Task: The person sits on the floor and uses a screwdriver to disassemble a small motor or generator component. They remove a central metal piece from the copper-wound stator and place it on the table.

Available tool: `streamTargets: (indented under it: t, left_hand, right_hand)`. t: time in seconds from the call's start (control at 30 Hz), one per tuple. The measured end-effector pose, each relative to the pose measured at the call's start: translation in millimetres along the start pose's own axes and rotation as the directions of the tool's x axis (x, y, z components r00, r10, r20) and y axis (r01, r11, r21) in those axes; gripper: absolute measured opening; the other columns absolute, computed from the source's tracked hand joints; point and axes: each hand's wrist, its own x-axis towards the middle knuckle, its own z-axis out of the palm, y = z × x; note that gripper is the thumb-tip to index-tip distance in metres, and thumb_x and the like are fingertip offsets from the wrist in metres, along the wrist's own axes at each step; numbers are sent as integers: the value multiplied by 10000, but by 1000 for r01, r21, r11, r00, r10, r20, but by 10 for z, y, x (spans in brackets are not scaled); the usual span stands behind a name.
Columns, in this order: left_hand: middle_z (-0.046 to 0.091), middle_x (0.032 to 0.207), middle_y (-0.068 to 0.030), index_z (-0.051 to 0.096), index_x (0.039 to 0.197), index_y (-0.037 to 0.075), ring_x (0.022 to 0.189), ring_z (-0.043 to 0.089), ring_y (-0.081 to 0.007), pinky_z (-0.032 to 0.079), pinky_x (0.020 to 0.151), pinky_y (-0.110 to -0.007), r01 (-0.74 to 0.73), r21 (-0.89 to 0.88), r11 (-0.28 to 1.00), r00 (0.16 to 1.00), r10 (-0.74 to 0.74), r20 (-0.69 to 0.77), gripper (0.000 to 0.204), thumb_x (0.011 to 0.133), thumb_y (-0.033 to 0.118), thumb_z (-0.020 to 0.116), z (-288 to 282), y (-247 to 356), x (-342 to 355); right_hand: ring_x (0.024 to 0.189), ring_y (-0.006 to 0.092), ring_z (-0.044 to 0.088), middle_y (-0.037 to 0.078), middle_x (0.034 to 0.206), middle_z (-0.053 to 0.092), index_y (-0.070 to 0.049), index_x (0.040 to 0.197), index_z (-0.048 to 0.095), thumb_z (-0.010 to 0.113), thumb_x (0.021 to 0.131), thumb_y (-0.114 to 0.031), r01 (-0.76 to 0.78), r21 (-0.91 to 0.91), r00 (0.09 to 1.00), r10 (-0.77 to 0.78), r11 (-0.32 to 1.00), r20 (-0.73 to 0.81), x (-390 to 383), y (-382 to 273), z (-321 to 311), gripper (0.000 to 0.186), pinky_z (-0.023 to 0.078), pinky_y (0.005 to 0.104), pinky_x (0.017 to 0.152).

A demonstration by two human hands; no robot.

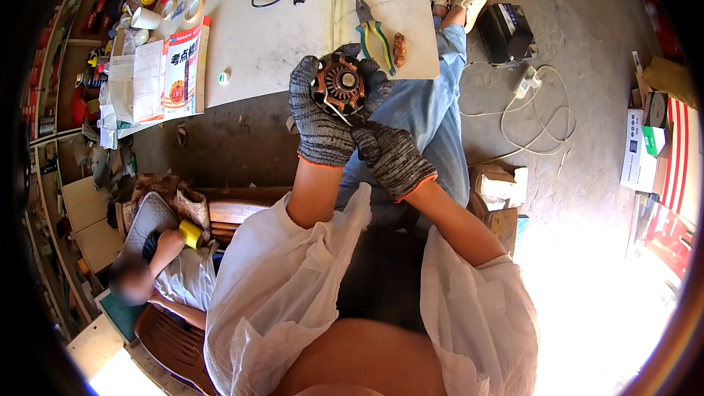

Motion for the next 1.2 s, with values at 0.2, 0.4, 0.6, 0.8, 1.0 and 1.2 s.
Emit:
streamTargets:
  t: [0.2, 0.4, 0.6, 0.8, 1.0, 1.2]
  left_hand:
    - [624, 966, -150, 560, 1091, -14, 839, 621, -281, 540, 720, -435, -110, 22, 994, 987, 112, -116, 511, 786, 395, 540, -195, -27, 126]
    - [616, 951, -187, 558, 1029, -57, 864, 616, -289, 528, 790, -405, -41, -40, 998, 998, 43, 47, 353, 839, 238, 519, -184, -34, 83]
    - [606, 969, -201, 536, 1058, -74, 846, 619, -309, 543, 756, -415, -73, 105, 992, 991, 60, 122, 363, 881, 229, 439, -183, -37, 83]
    - [614, 950, -211, 541, 1055, -87, 841, 621, -320, 548, 735, -427, 52, 3, 999, 947, -50, 318, 391, 875, 246, 443, 25, 6, 9]
    - [607, 974, -225, 502, 1153, -55, 823, 614, -365, 532, 712, -488, -117, 169, 979, 992, 106, 73, 579, 843, 425, 407, -135, -54, 111]
    - [609, 976, -230, 549, 1104, -28, 798, 632, -338, 544, 688, -476, -251, 141, 958, 953, 270, -138, 545, 811, 425, 474, -203, -139, 231]
  right_hand:
    - [689, 317, 592, 171, 788, 600, -19, 959, 575, 468, 849, -131, 133, -41, 991, -132, 990, 30, -58, 58, -8, 189, 475, 393, 626]
    - [588, 276, 547, 124, 673, 564, -27, 865, 556, 429, 887, -220, 118, 57, 993, -117, 991, -10, -93, 66, 17, 232, 438, 366, 556]
    - [531, 244, 527, 103, 583, 545, -22, 798, 559, 392, 929, -301, 158, 61, 987, -155, 986, -49, -81, 45, 13, 350, 422, 344, 527]
    - [674, 306, 578, 153, 740, 581, 4, 926, 558, 493, 846, -125, 123, 32, 992, -122, 992, -26, -90, 41, 26, 164, 467, 391, 608]
    - [647, 289, 583, 139, 692, 583, 8, 934, 572, 461, 896, -183, 57, 79, 989, -46, 995, -137, -67, 16, 105, 224, 468, 370, 611]
    - [655, 289, 594, 178, 735, 609, 29, 997, 580, 435, 929, -228, 54, 91, 967, -29, 994, -253, -28, -16, 141, 303, 470, 353, 626]
